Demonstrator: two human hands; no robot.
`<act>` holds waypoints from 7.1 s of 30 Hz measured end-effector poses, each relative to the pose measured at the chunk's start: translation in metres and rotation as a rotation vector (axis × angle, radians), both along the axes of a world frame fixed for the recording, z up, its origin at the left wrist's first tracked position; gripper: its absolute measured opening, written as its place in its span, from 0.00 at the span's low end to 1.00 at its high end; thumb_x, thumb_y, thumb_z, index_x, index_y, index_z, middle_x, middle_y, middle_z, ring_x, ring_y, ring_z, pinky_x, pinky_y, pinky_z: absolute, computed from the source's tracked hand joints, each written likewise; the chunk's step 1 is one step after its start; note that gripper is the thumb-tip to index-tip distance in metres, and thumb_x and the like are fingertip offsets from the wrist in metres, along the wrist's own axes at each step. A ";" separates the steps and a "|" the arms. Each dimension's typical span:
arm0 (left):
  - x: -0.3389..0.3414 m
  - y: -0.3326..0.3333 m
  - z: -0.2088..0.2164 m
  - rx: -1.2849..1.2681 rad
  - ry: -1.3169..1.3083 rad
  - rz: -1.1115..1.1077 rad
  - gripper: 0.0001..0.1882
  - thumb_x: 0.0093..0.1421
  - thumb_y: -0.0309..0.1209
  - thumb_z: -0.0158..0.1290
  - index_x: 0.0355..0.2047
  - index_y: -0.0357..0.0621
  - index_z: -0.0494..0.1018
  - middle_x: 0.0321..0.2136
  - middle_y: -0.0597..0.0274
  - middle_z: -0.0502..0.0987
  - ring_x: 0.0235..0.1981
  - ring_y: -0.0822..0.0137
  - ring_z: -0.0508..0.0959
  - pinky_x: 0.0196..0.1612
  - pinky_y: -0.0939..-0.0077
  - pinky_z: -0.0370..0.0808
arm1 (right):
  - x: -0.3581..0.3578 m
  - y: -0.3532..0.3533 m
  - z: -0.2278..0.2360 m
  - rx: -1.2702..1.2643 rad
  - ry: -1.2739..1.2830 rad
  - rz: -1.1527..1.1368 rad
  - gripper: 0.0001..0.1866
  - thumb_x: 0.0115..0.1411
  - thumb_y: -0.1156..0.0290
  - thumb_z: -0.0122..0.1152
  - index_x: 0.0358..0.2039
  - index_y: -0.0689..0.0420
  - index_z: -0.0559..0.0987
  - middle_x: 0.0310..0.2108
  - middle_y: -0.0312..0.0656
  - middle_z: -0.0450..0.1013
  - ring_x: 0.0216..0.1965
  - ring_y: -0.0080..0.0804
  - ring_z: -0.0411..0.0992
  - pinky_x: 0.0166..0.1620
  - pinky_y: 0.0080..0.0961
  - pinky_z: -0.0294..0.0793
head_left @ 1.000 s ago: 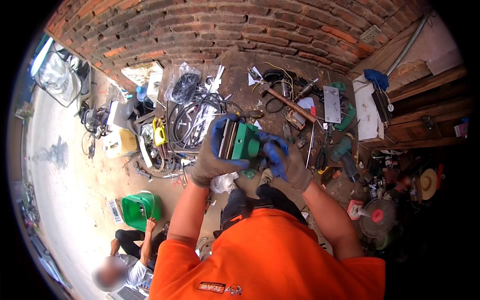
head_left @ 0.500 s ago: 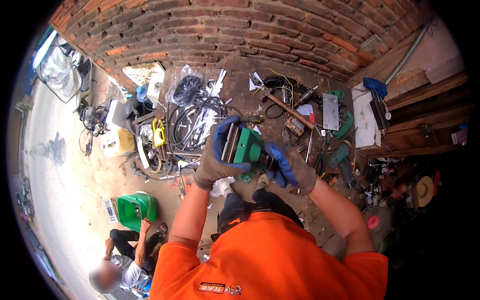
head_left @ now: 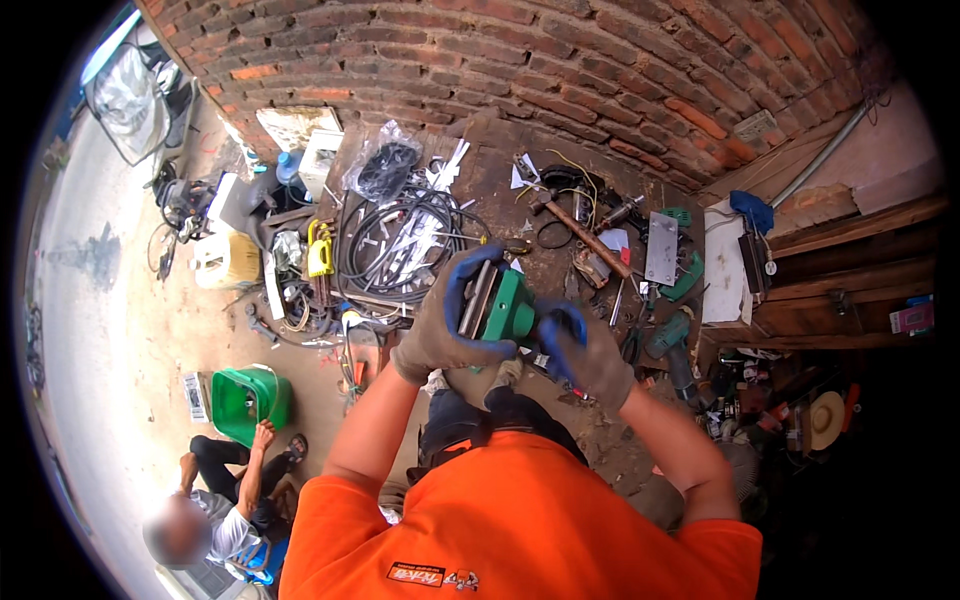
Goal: The person unpacks a green plastic housing from a clear bag and places it on a cluttered workbench. They then use a power drill to drive screws into the housing, followed by inserting a metal component into the assembly. The person continues to manipulate the housing and metal part, appearing to fit them together.
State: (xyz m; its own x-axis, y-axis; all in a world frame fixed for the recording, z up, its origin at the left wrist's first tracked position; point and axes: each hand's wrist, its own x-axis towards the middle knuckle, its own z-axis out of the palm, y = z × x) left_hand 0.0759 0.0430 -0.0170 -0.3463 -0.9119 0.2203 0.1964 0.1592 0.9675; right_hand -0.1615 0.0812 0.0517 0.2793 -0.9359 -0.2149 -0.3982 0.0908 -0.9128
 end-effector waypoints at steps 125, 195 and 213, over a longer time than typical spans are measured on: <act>-0.001 0.000 0.005 -0.276 -0.080 0.283 0.45 0.41 0.33 0.72 0.60 0.32 0.67 0.44 0.46 0.76 0.42 0.48 0.79 0.48 0.60 0.76 | 0.045 -0.016 0.031 -0.157 0.901 0.271 0.30 0.54 0.59 0.70 0.52 0.61 0.71 0.38 0.50 0.78 0.37 0.46 0.81 0.36 0.41 0.80; 0.004 -0.040 0.000 0.135 0.266 0.024 0.45 0.56 0.42 0.66 0.68 0.39 0.58 0.58 0.57 0.70 0.60 0.67 0.68 0.65 0.71 0.63 | 0.018 -0.039 -0.033 -0.678 0.427 0.081 0.37 0.62 0.60 0.65 0.66 0.61 0.62 0.48 0.60 0.74 0.43 0.58 0.77 0.45 0.48 0.78; -0.025 -0.105 0.006 0.088 0.007 -0.020 0.37 0.60 0.47 0.64 0.62 0.36 0.68 0.44 0.60 0.79 0.43 0.73 0.76 0.50 0.73 0.74 | 0.002 -0.096 -0.026 0.045 -0.134 -0.518 0.19 0.72 0.53 0.52 0.43 0.57 0.78 0.24 0.31 0.70 0.18 0.17 0.66 0.19 0.20 0.64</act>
